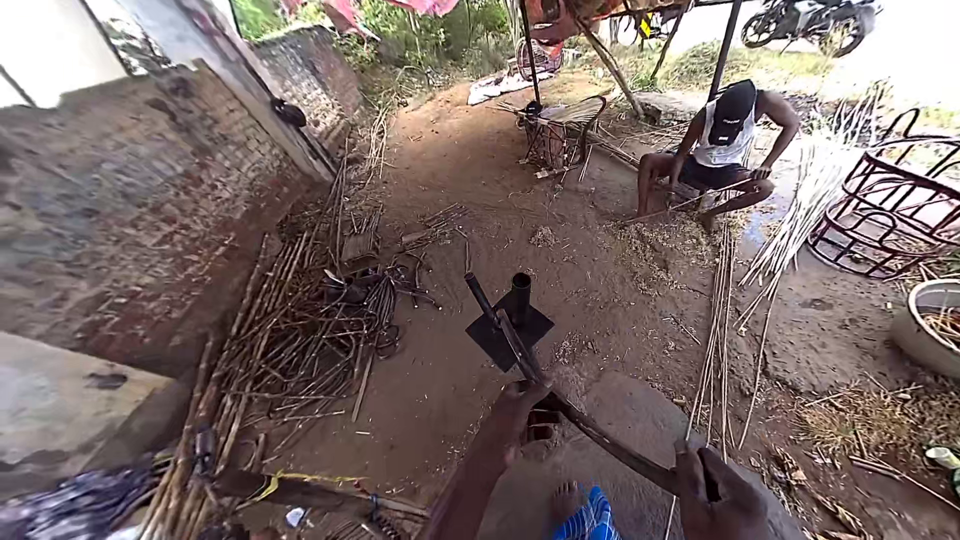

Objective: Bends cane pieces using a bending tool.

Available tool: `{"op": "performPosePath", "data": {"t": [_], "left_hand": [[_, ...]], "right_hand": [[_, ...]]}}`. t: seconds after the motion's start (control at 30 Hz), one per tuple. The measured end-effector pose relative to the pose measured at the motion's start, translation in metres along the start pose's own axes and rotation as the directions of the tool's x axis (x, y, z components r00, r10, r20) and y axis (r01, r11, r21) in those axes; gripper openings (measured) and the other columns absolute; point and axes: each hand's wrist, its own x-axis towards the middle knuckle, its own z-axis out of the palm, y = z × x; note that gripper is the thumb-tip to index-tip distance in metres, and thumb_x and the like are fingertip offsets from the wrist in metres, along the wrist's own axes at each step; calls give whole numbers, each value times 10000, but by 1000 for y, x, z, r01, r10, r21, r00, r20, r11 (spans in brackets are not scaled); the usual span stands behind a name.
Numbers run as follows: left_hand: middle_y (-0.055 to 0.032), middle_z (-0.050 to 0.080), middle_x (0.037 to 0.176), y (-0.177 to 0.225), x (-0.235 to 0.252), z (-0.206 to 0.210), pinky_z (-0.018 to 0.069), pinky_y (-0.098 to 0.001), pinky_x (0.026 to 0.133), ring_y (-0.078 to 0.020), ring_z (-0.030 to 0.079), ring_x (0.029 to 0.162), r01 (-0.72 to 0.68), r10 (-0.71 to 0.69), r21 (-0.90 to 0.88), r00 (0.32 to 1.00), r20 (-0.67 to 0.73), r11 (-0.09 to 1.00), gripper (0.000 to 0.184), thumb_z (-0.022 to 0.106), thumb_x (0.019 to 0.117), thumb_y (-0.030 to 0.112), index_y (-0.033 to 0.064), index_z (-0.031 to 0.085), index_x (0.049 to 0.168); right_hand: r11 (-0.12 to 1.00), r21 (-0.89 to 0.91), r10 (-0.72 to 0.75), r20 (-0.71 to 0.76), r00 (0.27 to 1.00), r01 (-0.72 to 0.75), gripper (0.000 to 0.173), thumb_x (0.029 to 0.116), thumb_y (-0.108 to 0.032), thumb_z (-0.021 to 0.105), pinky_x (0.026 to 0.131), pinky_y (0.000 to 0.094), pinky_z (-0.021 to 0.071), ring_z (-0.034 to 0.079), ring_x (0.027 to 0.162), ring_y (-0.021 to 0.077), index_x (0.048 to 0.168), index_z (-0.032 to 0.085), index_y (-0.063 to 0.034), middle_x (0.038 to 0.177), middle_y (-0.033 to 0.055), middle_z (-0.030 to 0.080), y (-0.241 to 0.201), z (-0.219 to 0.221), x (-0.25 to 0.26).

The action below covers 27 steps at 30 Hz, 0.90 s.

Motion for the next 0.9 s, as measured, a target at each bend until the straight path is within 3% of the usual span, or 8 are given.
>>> {"op": "performPosePath", "data": {"t": [0.17,0.33,0.43,0.5,0.57,0.7,0.8,0.9], "left_hand": [[-148,731,870,16,21,62,616,-335,663,-213,721,703,33,-21,-104,994,112,994,345,599,1051,303,12,565,1232],[-144,699,929,48,59,128,617,-332,661,-190,696,685,-50,34,-236,997,-70,970,416,578,1063,329,-22,539,1282],[-169,672,897,57,90,163,621,-356,599,-214,691,635,-64,-11,-321,974,-228,945,426,555,1073,316,-44,479,1288],[-193,674,974,46,76,147,639,-388,651,-247,716,713,-69,13,-345,986,-164,936,475,594,1057,290,-37,417,1353],[-187,724,979,24,48,105,641,-391,726,-254,737,778,-71,76,-259,997,8,963,456,638,1031,288,-38,517,1325],[-196,699,998,-23,15,29,635,-439,682,-290,725,769,-145,152,105,987,-54,984,643,788,924,337,26,464,1384],[-186,685,1034,-39,9,13,618,-433,629,-278,701,733,-174,220,276,965,-145,945,699,861,844,388,30,511,1332],[-165,681,1011,-42,6,6,595,-404,587,-250,672,684,-190,255,323,951,-173,927,690,857,838,430,41,536,1309]], "right_hand": [[995,1,97,-38,995,-97,435,987,-357,557,469,316,366,420,464,64,630,547,-108,530,-47,436,17,-27,84],[937,151,302,109,947,-316,322,958,-366,633,479,334,391,410,475,89,814,622,-78,597,-17,501,43,22,264],[891,208,360,219,907,-403,261,932,-339,614,418,279,330,347,420,67,766,581,-140,556,-52,447,61,64,329],[934,150,290,216,932,-325,365,975,-415,587,411,315,346,362,415,99,739,578,-137,543,-27,443,55,34,292],[982,-61,188,284,940,-177,549,1012,-565,536,507,498,454,516,521,253,840,662,-59,638,100,563,47,-27,197],[937,-348,187,534,824,13,784,853,-744,640,944,619,507,661,1074,367,1266,682,-79,1111,148,712,13,-58,5],[981,-184,170,669,724,-60,862,838,-707,696,881,516,572,685,995,261,1435,558,-101,1146,93,698,2,-12,-55],[971,11,141,780,610,-239,603,989,-479,635,713,441,605,691,748,208,1439,495,-103,954,66,701,0,32,-71]]}}
